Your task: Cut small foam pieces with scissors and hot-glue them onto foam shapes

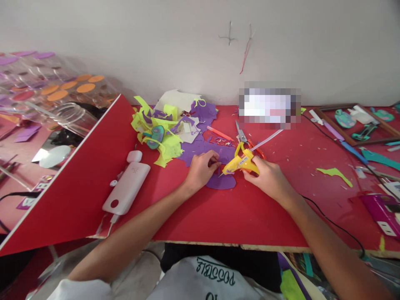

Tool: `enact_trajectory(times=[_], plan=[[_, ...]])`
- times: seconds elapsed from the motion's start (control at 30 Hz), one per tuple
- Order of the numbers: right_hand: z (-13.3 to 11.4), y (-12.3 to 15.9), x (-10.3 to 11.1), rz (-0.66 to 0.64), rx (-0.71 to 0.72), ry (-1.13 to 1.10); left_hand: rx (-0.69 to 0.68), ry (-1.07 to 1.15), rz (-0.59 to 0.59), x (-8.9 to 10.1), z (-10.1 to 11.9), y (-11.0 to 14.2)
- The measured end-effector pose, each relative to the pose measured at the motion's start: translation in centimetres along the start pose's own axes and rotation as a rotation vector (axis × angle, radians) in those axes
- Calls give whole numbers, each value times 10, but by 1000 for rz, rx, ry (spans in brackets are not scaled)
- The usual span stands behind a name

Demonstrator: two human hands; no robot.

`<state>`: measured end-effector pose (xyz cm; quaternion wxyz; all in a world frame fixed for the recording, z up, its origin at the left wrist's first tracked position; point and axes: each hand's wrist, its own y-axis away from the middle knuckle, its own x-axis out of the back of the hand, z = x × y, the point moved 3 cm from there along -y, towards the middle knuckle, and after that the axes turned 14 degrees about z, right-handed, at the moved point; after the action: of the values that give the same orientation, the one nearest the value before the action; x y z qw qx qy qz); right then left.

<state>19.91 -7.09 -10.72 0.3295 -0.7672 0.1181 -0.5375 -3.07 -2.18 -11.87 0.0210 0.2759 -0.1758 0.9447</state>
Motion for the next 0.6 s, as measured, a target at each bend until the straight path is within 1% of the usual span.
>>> enact_trajectory(times=[0.23,0.47,0.6], plan=[[-2,0,0,-12,10,12,-11,-15,3,-1,-1,1],[0,1,-2,-20,7,22,-97,-74,-10,2,3,0],[-1,1,-3,-18,13,27,-113,-98,-7,3,4,-1]])
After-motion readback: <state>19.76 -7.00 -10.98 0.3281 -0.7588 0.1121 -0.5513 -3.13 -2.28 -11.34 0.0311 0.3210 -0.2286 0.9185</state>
